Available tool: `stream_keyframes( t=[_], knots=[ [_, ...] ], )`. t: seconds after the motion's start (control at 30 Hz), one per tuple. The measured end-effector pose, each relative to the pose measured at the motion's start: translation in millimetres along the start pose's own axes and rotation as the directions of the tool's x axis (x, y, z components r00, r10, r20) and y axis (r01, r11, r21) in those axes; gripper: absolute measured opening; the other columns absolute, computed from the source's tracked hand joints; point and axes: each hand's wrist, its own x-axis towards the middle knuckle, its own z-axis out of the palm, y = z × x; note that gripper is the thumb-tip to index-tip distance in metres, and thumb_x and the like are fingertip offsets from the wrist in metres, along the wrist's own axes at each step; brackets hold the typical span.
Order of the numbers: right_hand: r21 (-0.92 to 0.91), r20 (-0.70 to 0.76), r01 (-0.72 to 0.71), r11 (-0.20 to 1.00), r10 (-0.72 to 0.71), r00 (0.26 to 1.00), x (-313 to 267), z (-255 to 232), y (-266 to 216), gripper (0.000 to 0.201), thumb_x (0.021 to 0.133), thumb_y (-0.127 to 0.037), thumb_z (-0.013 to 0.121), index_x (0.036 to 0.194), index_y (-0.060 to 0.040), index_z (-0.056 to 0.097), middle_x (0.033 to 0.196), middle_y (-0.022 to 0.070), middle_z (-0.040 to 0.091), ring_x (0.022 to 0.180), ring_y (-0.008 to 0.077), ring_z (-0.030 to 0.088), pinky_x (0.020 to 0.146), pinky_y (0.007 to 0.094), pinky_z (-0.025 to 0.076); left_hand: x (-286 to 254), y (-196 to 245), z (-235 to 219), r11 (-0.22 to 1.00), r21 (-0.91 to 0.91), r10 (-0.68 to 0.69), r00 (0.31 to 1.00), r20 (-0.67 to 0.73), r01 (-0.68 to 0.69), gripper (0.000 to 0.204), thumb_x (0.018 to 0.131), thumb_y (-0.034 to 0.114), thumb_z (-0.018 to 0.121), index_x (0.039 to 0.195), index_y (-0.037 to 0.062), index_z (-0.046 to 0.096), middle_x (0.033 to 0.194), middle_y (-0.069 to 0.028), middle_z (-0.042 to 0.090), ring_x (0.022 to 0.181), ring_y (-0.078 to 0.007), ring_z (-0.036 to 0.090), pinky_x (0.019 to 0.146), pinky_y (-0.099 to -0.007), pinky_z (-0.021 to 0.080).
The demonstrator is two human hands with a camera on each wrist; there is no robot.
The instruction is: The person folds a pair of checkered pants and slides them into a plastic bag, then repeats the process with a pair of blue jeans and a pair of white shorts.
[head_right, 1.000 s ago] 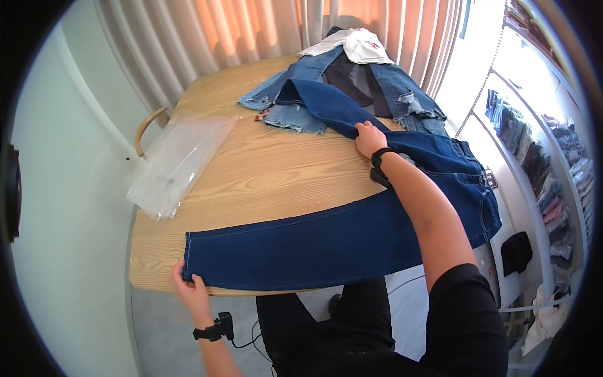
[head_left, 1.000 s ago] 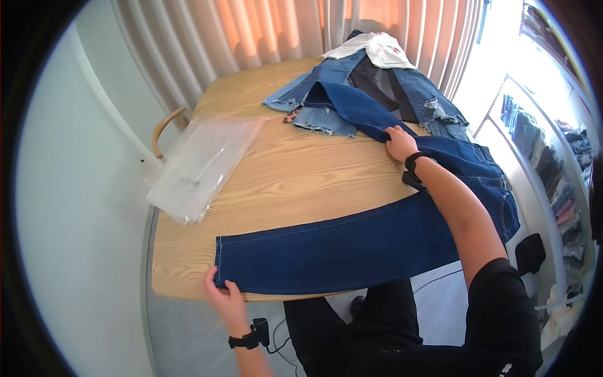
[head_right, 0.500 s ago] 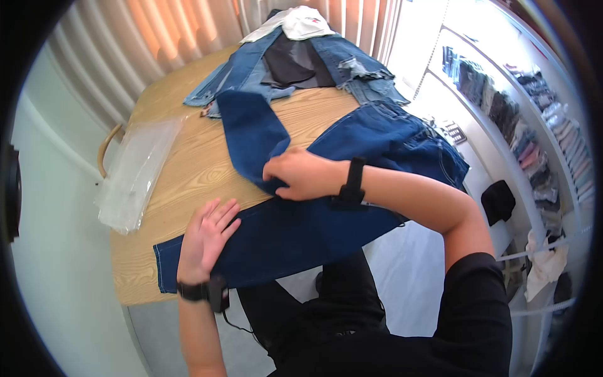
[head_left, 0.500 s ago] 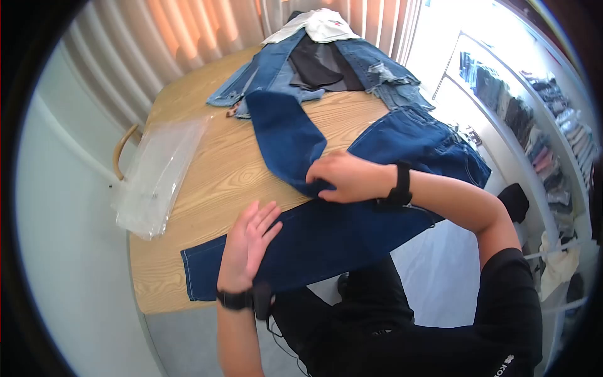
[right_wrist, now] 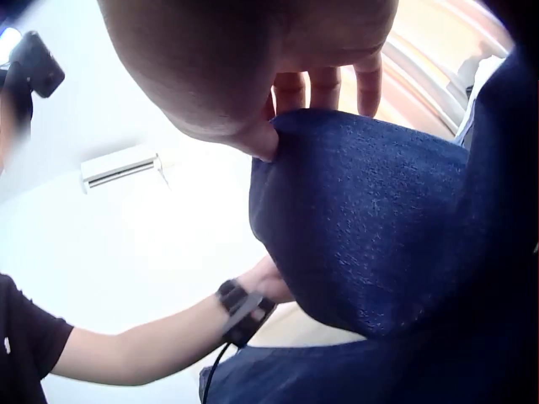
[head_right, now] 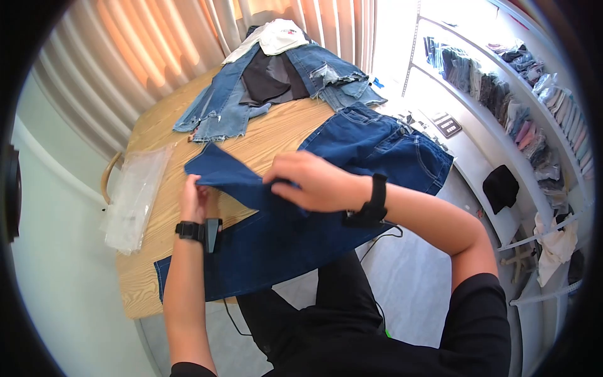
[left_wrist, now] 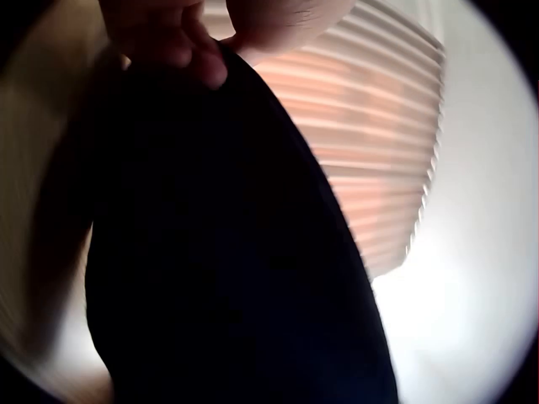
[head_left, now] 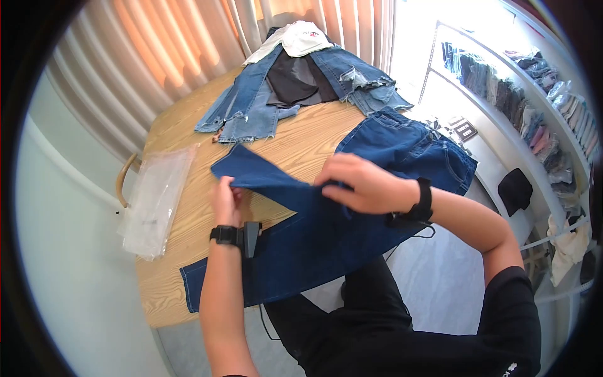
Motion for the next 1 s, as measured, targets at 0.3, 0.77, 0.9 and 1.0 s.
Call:
stream_keyframes(
  t=[0.3,0.77,0.9,1.0],
  knots=[
    [-0.066,-0.135,0.042,0.997,-0.051,0.99,63.4,-10.1,27.5,0.017,0.091,-0.012,0.058,0.105,-0.0029,0.061,0.1,0.0129,0.057,0.101,0.033,0.055,0.088,0.0397,0.045,-119.1,144.5,-31.4,0.416,0.68,0.808,0.589,0.028,-0.604,0.051,0.085,0.004,0.054,0.135,0.0023,0.045,0.061,-0.0019,0.056,0.054,-0.0081,0.053,0.055,-0.0234,0.047],
    [-0.419,-0.006,-0.55,0.722,0.604,0.797,-74.2,-76.8,58.1,0.051,0.083,-0.024,0.067,0.13,-0.0084,0.053,0.134,0.0171,0.049,0.129,0.0352,0.041,0.11,0.042,0.03,-186.2,40.8,-176.1,-0.113,0.96,0.125,0.955,0.27,-0.256,0.06,0.088,0.033,0.062,0.137,0.0026,0.044,0.146,-0.0249,0.035,0.135,-0.0418,0.031,0.111,-0.0497,0.025],
    [-0.404,-0.124,-0.699,0.59,0.721,0.681,-140.7,-97.3,107.1,0.044,0.091,-0.031,0.061,0.127,-0.0072,0.055,0.131,0.016,0.05,0.125,0.0333,0.045,0.107,0.0398,0.034,-211.6,27.8,-200.3,-0.012,0.96,0.123,0.952,0.279,-0.28,0.063,0.087,0.031,0.063,0.14,0.0032,0.04,0.151,-0.0218,0.029,0.14,-0.0398,0.025,0.113,-0.0495,0.022],
    [-0.37,-0.163,-0.763,0.529,0.772,0.614,-130.3,-107.9,123.5,0.042,0.092,-0.034,0.06,0.121,-0.0034,0.059,0.124,0.0175,0.057,0.118,0.03,0.052,0.103,0.0362,0.039,-204.0,29.6,-205.1,0.114,0.961,0.188,0.956,0.227,-0.25,0.061,0.088,0.027,0.063,0.139,0.0032,0.041,0.151,-0.0208,0.029,0.141,-0.0382,0.025,0.114,-0.0487,0.022]
  ],
)
